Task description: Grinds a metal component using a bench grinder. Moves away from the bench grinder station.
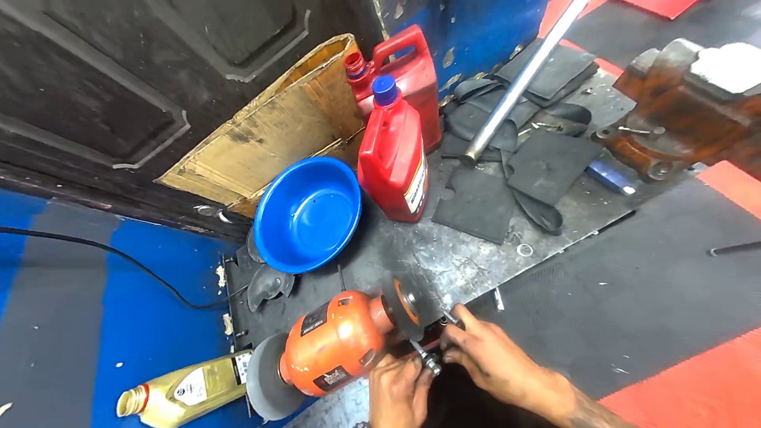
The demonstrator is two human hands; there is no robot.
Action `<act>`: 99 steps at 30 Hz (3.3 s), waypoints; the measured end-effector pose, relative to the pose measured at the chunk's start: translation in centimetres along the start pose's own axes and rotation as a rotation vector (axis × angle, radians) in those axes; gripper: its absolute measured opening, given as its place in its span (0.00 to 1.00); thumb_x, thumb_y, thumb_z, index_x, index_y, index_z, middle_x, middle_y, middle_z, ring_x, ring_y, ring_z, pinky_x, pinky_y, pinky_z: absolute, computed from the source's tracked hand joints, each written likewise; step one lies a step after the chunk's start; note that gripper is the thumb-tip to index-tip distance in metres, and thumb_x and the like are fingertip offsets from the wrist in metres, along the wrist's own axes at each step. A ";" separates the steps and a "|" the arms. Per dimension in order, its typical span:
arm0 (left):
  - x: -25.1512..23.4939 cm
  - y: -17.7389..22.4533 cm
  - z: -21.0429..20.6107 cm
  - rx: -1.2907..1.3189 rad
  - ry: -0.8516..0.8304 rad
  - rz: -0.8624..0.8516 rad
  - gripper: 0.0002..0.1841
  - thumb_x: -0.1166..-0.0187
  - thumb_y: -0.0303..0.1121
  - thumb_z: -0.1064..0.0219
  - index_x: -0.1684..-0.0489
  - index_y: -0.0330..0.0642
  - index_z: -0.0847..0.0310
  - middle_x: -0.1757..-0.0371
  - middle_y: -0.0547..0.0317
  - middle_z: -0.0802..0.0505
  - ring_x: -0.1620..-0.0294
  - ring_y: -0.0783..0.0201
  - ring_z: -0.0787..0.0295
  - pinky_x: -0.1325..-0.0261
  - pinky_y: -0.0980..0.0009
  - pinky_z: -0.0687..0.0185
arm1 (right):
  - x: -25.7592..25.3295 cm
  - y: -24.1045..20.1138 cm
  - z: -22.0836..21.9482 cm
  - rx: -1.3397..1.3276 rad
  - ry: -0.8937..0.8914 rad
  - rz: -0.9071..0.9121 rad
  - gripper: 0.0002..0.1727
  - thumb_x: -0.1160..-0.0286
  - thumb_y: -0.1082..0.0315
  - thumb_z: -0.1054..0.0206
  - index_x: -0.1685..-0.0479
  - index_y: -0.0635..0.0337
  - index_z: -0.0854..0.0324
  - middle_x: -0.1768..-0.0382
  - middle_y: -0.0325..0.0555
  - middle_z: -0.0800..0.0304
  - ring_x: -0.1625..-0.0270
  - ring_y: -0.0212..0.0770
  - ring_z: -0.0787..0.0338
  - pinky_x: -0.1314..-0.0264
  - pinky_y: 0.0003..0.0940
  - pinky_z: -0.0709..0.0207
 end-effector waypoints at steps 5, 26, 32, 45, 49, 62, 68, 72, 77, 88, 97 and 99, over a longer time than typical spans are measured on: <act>-0.1 0.0 0.2 -0.011 0.022 0.017 0.19 0.17 0.44 0.38 0.79 0.46 0.14 0.83 0.64 0.13 0.78 0.68 0.15 0.67 0.70 0.18 | -0.5 -0.1 0.1 0.005 0.018 0.032 0.11 0.18 0.54 0.34 0.54 0.50 0.17 0.47 0.53 0.20 0.61 0.48 0.12 0.63 0.45 0.13; 0.1 0.0 -0.1 -0.075 0.032 0.075 0.21 0.17 0.48 0.39 0.81 0.47 0.15 0.85 0.66 0.15 0.81 0.69 0.16 0.71 0.68 0.18 | -1.0 0.1 0.1 0.041 -0.027 0.052 0.12 0.18 0.54 0.34 0.55 0.52 0.17 0.47 0.54 0.21 0.60 0.49 0.11 0.63 0.45 0.13; 0.1 -0.1 -0.1 -0.056 0.033 0.076 0.19 0.18 0.46 0.38 0.79 0.47 0.14 0.84 0.65 0.14 0.80 0.69 0.15 0.70 0.69 0.17 | -1.1 -0.1 0.4 0.065 -0.023 0.056 0.11 0.18 0.54 0.35 0.55 0.52 0.17 0.47 0.54 0.21 0.60 0.49 0.11 0.63 0.45 0.13; 1.5 -0.4 -0.2 0.387 0.083 0.184 0.12 0.20 0.36 0.31 0.71 0.41 0.07 0.67 0.61 0.03 0.64 0.73 0.06 0.54 0.74 0.09 | 0.1 -1.2 2.5 -0.355 0.158 0.004 0.33 0.26 0.62 0.25 0.19 0.49 0.30 0.48 0.44 0.13 0.61 0.38 0.12 0.56 0.39 0.12; 2.3 1.2 -1.2 0.596 0.190 0.283 0.10 0.18 0.35 0.32 0.64 0.42 0.06 0.63 0.61 0.02 0.61 0.72 0.05 0.52 0.73 0.07 | 1.4 -0.2 1.6 -0.732 0.130 -0.176 0.29 0.29 0.59 0.22 0.31 0.56 0.26 0.48 0.39 0.10 0.62 0.34 0.08 0.61 0.33 0.09; 3.8 3.9 -2.3 0.674 0.174 0.570 0.25 0.24 0.40 0.24 0.37 0.28 0.17 0.46 0.50 0.03 0.47 0.59 0.03 0.38 0.59 0.05 | 1.1 -0.2 0.3 -0.385 0.041 0.112 0.10 0.14 0.59 0.35 0.49 0.54 0.15 0.53 0.39 0.09 0.52 0.33 0.09 0.46 0.34 0.13; 2.9 5.6 -3.5 0.443 0.288 0.783 0.19 0.13 0.37 0.37 0.36 0.31 0.16 0.53 0.58 0.02 0.51 0.68 0.03 0.41 0.66 0.05 | -1.3 1.4 1.6 -0.293 -0.078 0.236 0.13 0.13 0.56 0.37 0.48 0.56 0.16 0.55 0.42 0.09 0.54 0.35 0.08 0.49 0.37 0.12; 2.7 7.1 -4.4 0.348 0.424 0.835 0.17 0.14 0.34 0.39 0.39 0.31 0.15 0.54 0.58 0.02 0.52 0.69 0.03 0.42 0.67 0.05 | -2.3 2.0 2.0 -0.330 -0.158 0.298 0.13 0.13 0.56 0.38 0.50 0.56 0.16 0.56 0.41 0.09 0.54 0.35 0.08 0.49 0.37 0.12; 1.8 7.8 -4.2 0.301 0.539 0.876 0.17 0.14 0.37 0.38 0.42 0.32 0.12 0.56 0.59 0.01 0.54 0.68 0.02 0.43 0.66 0.04 | -3.5 2.1 2.3 -0.385 -0.180 0.340 0.13 0.14 0.56 0.37 0.47 0.54 0.15 0.56 0.37 0.08 0.54 0.31 0.08 0.47 0.35 0.11; 1.7 7.9 -5.2 0.174 0.524 0.894 0.16 0.16 0.40 0.36 0.46 0.38 0.09 0.60 0.64 0.01 0.58 0.71 0.02 0.48 0.68 0.04 | -4.2 3.5 2.2 -0.400 -0.268 0.342 0.13 0.15 0.58 0.37 0.46 0.55 0.14 0.54 0.38 0.07 0.51 0.33 0.07 0.43 0.37 0.12; 1.4 7.4 -4.9 0.110 0.516 0.875 0.17 0.15 0.42 0.37 0.48 0.39 0.08 0.62 0.66 0.01 0.60 0.72 0.02 0.49 0.68 0.03 | -5.3 3.1 2.4 -0.371 -0.256 0.372 0.13 0.15 0.57 0.37 0.49 0.56 0.14 0.57 0.40 0.08 0.55 0.35 0.08 0.48 0.38 0.13; 1.3 7.3 -4.7 0.094 0.515 0.861 0.18 0.15 0.43 0.37 0.48 0.39 0.09 0.61 0.66 0.01 0.60 0.72 0.02 0.49 0.68 0.03 | -5.5 3.0 2.5 -0.370 -0.263 0.370 0.12 0.16 0.57 0.37 0.49 0.55 0.14 0.57 0.40 0.08 0.54 0.34 0.08 0.47 0.37 0.13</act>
Point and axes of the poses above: each hand's wrist, its own x-axis away from the middle knuckle, its own z-axis out of the back of the hand, y = z × x, the point moved 5 cm from there along -x, towards the middle knuckle
